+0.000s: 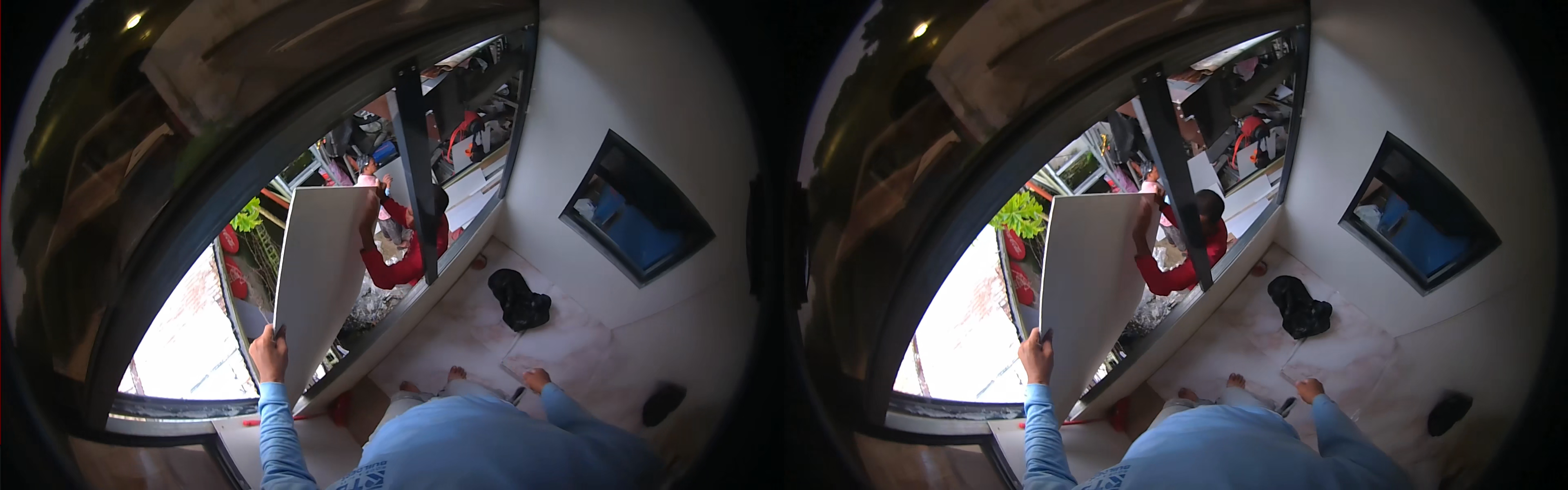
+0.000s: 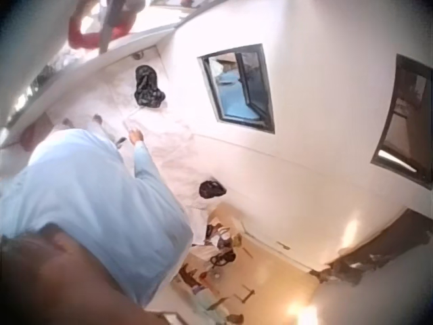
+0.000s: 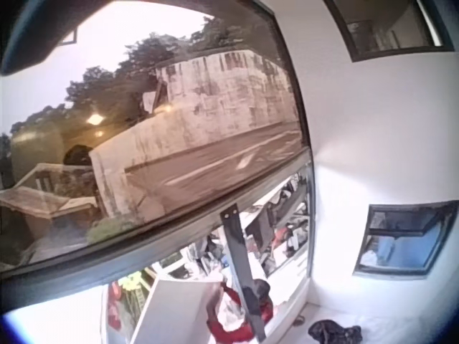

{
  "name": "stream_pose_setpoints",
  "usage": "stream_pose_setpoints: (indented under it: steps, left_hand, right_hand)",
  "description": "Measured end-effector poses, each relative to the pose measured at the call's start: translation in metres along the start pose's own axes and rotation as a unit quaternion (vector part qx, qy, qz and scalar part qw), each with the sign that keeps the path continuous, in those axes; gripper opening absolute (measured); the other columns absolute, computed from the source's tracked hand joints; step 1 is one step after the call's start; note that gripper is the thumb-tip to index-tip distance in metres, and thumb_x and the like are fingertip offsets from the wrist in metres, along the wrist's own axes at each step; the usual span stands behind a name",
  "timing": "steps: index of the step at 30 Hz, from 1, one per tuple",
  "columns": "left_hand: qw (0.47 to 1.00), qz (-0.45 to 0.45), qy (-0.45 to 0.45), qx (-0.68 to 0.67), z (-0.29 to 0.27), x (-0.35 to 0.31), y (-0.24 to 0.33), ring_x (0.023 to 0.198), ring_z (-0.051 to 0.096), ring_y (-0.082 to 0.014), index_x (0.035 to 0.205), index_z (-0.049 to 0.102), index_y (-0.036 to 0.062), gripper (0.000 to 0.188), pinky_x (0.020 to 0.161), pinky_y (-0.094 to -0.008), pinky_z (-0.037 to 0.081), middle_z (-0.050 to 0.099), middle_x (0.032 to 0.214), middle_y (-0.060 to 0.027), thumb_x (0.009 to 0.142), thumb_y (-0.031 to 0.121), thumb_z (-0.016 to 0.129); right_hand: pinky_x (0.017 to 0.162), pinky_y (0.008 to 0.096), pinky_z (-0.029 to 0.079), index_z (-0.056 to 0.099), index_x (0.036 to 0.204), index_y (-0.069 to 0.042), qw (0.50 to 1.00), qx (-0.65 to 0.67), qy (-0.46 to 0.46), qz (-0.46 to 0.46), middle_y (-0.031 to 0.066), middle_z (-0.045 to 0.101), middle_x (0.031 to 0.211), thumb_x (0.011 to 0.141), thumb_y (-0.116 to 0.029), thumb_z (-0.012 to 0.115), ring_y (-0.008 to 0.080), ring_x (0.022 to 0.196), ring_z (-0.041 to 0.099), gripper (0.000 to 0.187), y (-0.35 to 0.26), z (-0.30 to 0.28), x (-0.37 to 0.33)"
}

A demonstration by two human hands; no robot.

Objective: The person operates a vacuum cleaner, aligns and holds wall panels against the interior wall with another worker, and passes panels through a window opening to an exterior worker.

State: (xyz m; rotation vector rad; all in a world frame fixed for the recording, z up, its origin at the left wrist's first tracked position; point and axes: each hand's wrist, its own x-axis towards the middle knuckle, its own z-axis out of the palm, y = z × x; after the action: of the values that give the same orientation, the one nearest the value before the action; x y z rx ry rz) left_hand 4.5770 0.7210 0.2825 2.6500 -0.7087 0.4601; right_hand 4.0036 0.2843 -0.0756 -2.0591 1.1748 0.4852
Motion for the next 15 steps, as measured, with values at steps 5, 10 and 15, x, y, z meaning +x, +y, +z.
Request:
stream_pose_setpoints:
  steps: [5, 10, 15]
  left_hand:
    - [1.0, 0.01, -0.021, 0.01, 0.048, 0.033, -0.014, 0.063, 0.065, -0.0393, 0.086, 0.064, 0.0075, 0.017, 0.059, -0.05, 0.047, 0.064, 0.066, -0.0173, 0.091, 0.023, 0.07]
    - [0.999, 0.046, -0.008, -0.016, 0.121, 0.068, -0.036, 0.057, 0.061, -0.0408, 0.079, 0.061, 0.0054, 0.024, 0.057, -0.0517, 0.044, 0.06, 0.058, -0.0165, 0.09, 0.023, 0.073]
    - [0.997, 0.024, -0.062, -0.048, 0.161, 0.106, -0.049, 0.065, 0.064, -0.0442, 0.081, 0.061, 0.0066, 0.022, 0.061, -0.0529, 0.048, 0.065, 0.067, -0.0194, 0.09, 0.025, 0.07]
  right_hand:
    - [0.062, 0.0334, 0.056, 0.07, 0.097, -0.011, 0.984, 0.159, -0.016, 0.083, 0.0041, 0.072, 0.086, 0.085, -0.026, 0.071, 0.0153, 0.074, 0.067, 0.02, 0.076, 0.001, -0.026]
    - [0.053, 0.0367, 0.052, 0.071, 0.087, -0.003, 0.938, 0.305, 0.069, 0.15, 0.0077, 0.072, 0.076, 0.095, -0.031, 0.062, 0.0183, 0.059, 0.064, 0.03, 0.093, 0.017, -0.054]
    - [0.05, 0.035, 0.049, 0.069, 0.086, -0.002, 0.864, 0.422, 0.144, 0.234, 0.0061, 0.069, 0.073, 0.095, -0.032, 0.062, 0.0161, 0.057, 0.06, 0.032, -0.011, 0.017, -0.101]
